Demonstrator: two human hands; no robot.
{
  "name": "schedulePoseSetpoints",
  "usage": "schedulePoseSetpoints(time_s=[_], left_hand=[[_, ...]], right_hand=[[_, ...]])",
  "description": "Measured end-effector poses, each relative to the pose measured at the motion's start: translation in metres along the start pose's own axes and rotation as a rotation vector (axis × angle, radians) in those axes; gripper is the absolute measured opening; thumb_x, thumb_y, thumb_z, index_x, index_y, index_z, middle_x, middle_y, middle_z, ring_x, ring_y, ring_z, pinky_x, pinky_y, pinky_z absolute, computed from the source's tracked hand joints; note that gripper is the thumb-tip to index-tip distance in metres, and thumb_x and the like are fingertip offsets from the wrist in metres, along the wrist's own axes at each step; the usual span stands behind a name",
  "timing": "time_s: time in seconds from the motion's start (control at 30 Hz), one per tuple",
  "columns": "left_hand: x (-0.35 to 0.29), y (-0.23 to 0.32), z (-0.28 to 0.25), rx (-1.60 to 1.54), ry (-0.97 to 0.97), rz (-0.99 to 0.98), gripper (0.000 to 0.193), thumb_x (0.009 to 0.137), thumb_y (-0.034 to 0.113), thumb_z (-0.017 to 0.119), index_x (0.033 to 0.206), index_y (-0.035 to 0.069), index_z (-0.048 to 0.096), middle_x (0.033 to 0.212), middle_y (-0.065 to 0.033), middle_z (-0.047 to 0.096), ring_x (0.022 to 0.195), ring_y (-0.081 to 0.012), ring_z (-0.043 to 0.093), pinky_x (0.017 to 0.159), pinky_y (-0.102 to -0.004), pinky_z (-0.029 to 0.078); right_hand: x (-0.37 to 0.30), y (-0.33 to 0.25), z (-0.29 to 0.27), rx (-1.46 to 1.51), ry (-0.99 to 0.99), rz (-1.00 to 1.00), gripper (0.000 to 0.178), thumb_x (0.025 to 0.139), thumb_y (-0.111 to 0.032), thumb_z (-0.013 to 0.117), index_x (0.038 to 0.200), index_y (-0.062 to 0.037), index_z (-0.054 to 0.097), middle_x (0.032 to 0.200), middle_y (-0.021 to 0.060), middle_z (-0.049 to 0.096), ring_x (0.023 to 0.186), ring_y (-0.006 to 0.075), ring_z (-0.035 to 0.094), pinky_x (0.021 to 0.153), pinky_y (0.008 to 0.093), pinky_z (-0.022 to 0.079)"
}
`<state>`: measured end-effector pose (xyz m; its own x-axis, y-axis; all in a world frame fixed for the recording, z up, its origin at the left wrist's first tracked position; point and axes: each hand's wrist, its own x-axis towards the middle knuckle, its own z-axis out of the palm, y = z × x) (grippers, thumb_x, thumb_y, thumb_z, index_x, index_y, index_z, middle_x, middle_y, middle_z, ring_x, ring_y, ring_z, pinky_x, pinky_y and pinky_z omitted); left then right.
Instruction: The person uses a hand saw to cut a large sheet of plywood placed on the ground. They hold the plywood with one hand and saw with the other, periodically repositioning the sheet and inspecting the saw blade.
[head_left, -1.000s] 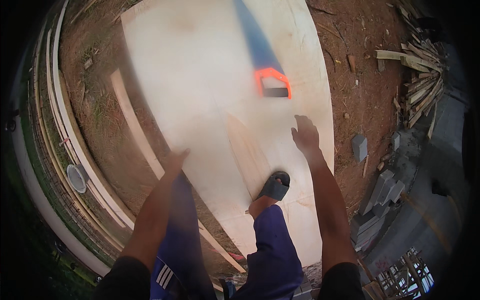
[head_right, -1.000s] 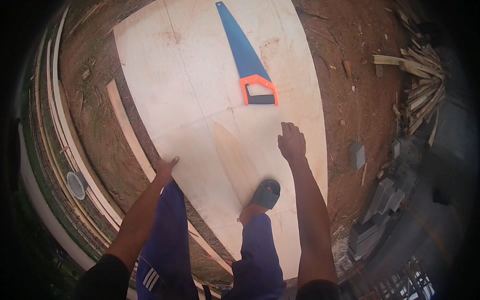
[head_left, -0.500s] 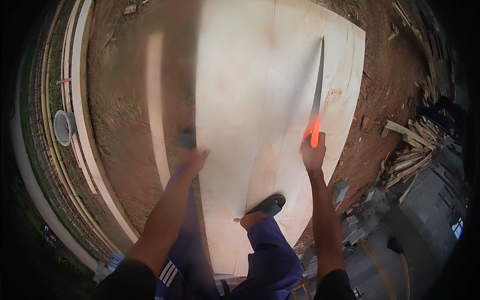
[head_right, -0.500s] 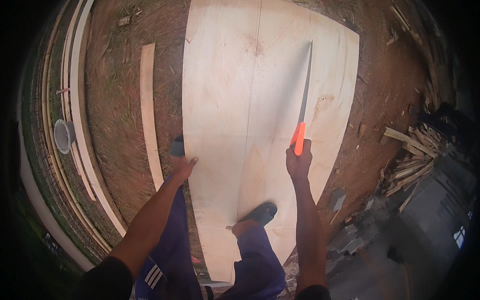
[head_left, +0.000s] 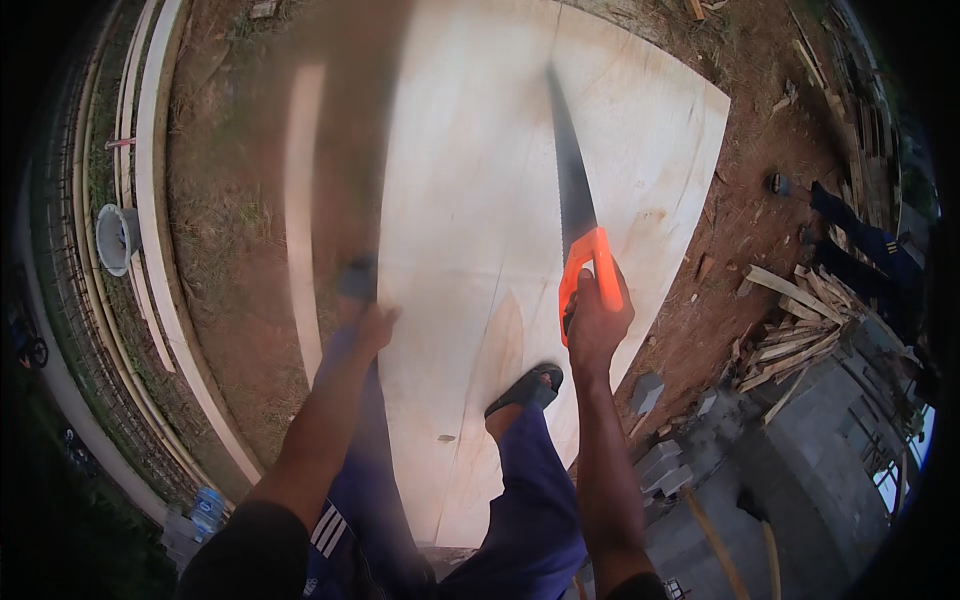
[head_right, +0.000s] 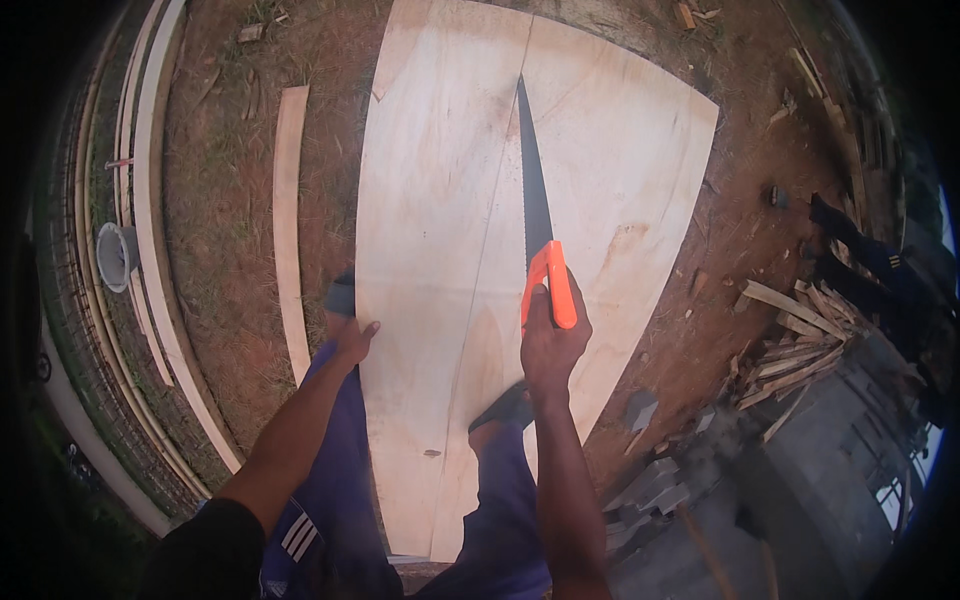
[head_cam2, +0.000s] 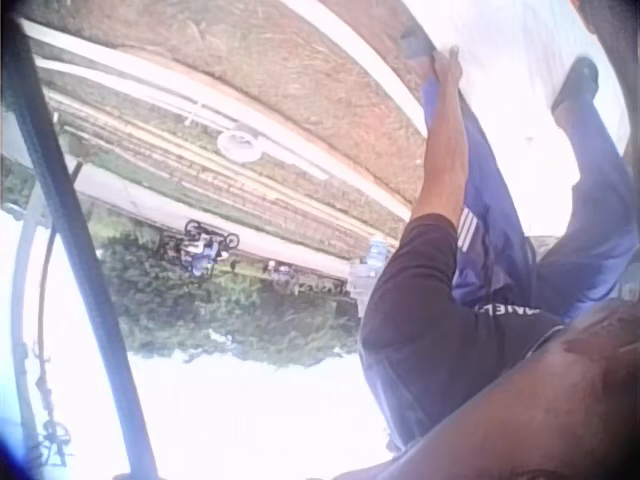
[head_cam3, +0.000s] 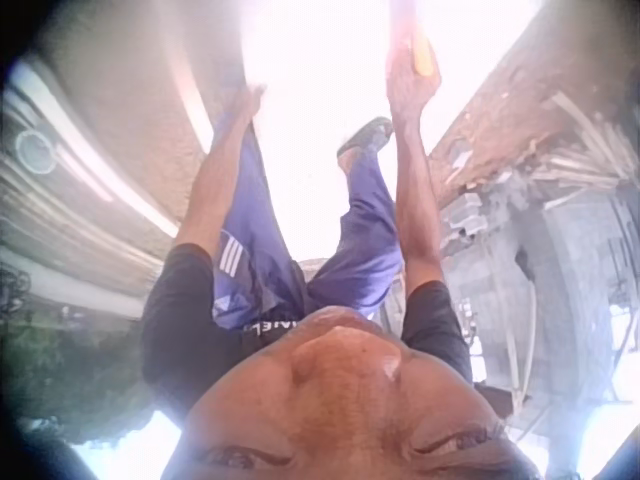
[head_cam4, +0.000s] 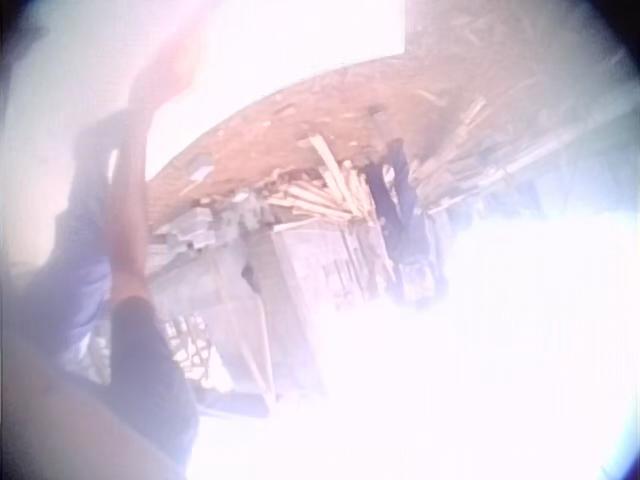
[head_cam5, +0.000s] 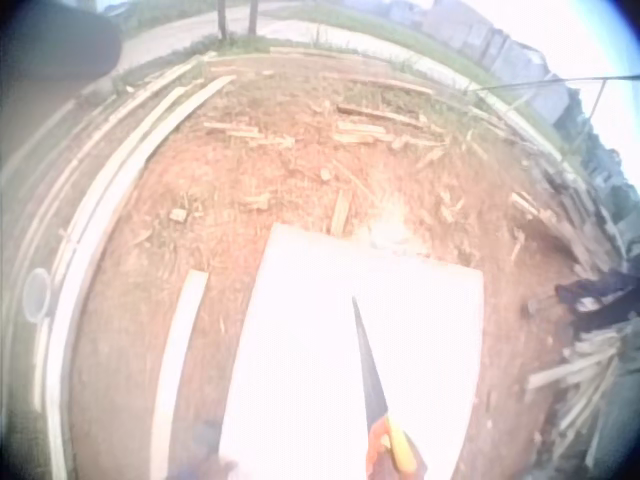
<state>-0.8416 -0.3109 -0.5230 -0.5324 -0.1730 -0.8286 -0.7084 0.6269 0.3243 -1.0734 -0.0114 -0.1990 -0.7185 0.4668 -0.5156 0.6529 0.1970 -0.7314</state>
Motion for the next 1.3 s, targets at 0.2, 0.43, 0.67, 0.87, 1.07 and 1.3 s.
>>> schedulePoseSetpoints(time_s=[0.2, 0.43, 0.67, 0.87, 1.07, 1.3], left_hand=[[-0.001, 0.017, -0.012, -0.039, -0.098, 0.000, 0.093, 0.096, 0.039, 0.071, 0.161, -0.007, 0.022, 0.168, -0.0284, 0.024, 0.158, -0.0380, 0.022, 0.129, -0.0425, 0.018], [-0.045, 0.070, -0.046, -0.014, 0.022, 0.070, 0.102, 0.091, 0.025, 0.077, 0.164, -0.005, 0.011, 0.169, -0.0278, 0.022, 0.158, -0.0397, 0.019, 0.129, -0.0427, 0.018], [-0.056, 0.092, -0.047, -0.197, -0.051, 0.020, 0.112, 0.089, 0.027, 0.080, 0.165, 0.000, 0.003, 0.161, -0.0299, 0.035, 0.151, -0.0404, 0.036, 0.124, -0.0434, 0.031], [-0.056, 0.095, -0.045, -0.174, -0.041, -0.008, 0.114, 0.088, 0.027, 0.082, 0.164, -0.003, 0.002, 0.154, -0.0345, 0.043, 0.143, -0.0437, 0.045, 0.119, -0.0453, 0.039], [-0.012, 0.094, -0.049, -0.085, -0.071, -0.202, 0.102, 0.089, 0.044, 0.078, 0.158, -0.007, 0.023, 0.149, -0.0371, 0.048, 0.140, -0.0465, 0.050, 0.115, -0.0477, 0.043], [0.012, 0.229, -0.148, -0.120, 0.267, 0.117, 0.075, 0.095, 0.044, 0.072, 0.144, -0.009, 0.051, 0.138, -0.0308, 0.062, 0.129, -0.0411, 0.061, 0.106, -0.0463, 0.049]], right_hand=[[-0.023, 0.018, 0.020, 0.027, 0.016, -0.023, 0.038, 0.100, -0.005, 0.055, 0.136, 0.0024, 0.063, 0.093, 0.0015, 0.061, 0.077, 0.0088, 0.054, 0.071, 0.0276, 0.047], [-0.048, -0.019, 0.018, 0.012, 0.037, 0.041, 0.038, 0.099, -0.007, 0.056, 0.135, 0.0016, 0.064, 0.084, 0.0004, 0.058, 0.068, 0.0067, 0.052, 0.063, 0.0252, 0.045], [0.086, -0.033, 0.050, -0.032, -0.029, 0.095, 0.039, 0.095, -0.015, 0.059, 0.129, 0.0025, 0.066, 0.077, 0.0097, 0.064, 0.060, 0.0160, 0.063, 0.058, 0.0325, 0.048], [0.089, -0.019, 0.064, 0.017, -0.022, 0.007, 0.010, 0.093, -0.010, 0.058, 0.089, -0.0007, 0.061, 0.064, 0.0027, 0.051, 0.054, 0.0123, 0.050, 0.052, 0.0325, 0.041], [0.095, -0.012, 0.053, 0.061, -0.008, 0.068, 0.018, 0.090, -0.006, 0.055, 0.103, 0.0003, 0.066, 0.066, 0.0023, 0.052, 0.052, 0.0115, 0.049, 0.050, 0.0318, 0.040], [0.114, 0.013, 0.020, 0.227, -0.135, -0.096, 0.019, 0.091, -0.006, 0.054, 0.102, 0.0015, 0.068, 0.067, 0.0024, 0.055, 0.051, 0.0104, 0.049, 0.048, 0.0315, 0.039]])
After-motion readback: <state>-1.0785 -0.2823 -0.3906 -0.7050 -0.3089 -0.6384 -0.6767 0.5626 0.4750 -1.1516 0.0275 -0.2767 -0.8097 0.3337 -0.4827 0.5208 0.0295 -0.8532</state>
